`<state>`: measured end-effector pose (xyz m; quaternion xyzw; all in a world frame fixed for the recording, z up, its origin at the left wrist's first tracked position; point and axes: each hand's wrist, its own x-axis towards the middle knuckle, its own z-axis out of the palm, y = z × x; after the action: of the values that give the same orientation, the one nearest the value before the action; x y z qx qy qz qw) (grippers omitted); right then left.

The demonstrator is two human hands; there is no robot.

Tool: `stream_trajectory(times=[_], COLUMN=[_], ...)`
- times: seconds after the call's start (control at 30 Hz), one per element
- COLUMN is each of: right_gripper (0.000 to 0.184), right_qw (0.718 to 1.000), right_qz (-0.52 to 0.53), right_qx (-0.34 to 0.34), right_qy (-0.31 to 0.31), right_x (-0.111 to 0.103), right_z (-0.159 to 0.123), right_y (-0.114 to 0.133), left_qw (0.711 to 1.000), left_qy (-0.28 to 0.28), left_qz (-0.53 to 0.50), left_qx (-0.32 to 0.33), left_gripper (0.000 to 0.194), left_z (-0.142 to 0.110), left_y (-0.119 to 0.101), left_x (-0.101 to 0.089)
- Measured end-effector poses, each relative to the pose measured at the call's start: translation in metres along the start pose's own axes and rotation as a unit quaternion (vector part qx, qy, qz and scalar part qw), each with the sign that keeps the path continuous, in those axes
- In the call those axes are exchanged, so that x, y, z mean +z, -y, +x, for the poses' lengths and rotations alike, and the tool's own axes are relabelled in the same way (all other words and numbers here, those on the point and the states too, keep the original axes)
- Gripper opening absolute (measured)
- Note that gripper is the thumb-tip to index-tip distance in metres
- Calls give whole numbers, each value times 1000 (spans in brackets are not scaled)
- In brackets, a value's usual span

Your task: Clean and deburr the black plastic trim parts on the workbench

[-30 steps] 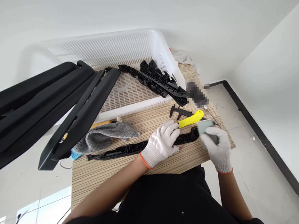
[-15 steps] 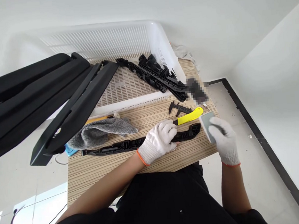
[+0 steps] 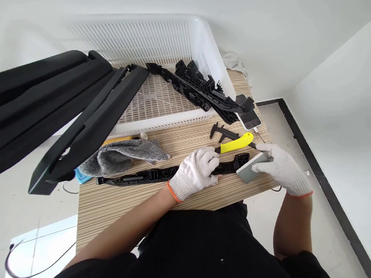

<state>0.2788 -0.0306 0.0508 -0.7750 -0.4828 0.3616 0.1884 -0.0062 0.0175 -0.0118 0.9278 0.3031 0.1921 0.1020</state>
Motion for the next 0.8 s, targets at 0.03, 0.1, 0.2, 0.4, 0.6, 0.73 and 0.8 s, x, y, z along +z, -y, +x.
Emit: stream_trajectory(times=[0.03, 0.1, 0.2, 0.4, 0.6, 0.73, 0.8], right_gripper=[68, 66, 59, 67, 80, 72, 64], right_qw=[998, 990, 981, 965, 971, 956, 965], right_qz=[37, 82, 81, 109, 100, 146, 147], right_qx=[-19, -47, -48, -114, -100, -49, -54], right_qy=[-38, -102, -170, -207, -194, -248, -211], right_x=[6, 19, 39, 79, 82, 75, 75], right_z=[1, 2, -3, -12, -8, -7, -6], right_y=[1, 4, 7, 9, 8, 7, 6], left_qw=[1000, 1000, 1000, 1000, 1000, 1000, 1000], left_qy=[-4, -9, -9, -9, 5, 8, 11], left_qz=[3, 8, 13, 7, 0, 5, 1], left_qx=[-3, -9, -15, -9, -18, -25, -21], left_gripper=[30, 31, 31, 31, 28, 28, 28], left_z=[0, 0, 1, 0, 2, 3, 1], left_y=[1, 2, 3, 4, 4, 6, 6], left_x=[0, 0, -2, -1, 1, 5, 5])
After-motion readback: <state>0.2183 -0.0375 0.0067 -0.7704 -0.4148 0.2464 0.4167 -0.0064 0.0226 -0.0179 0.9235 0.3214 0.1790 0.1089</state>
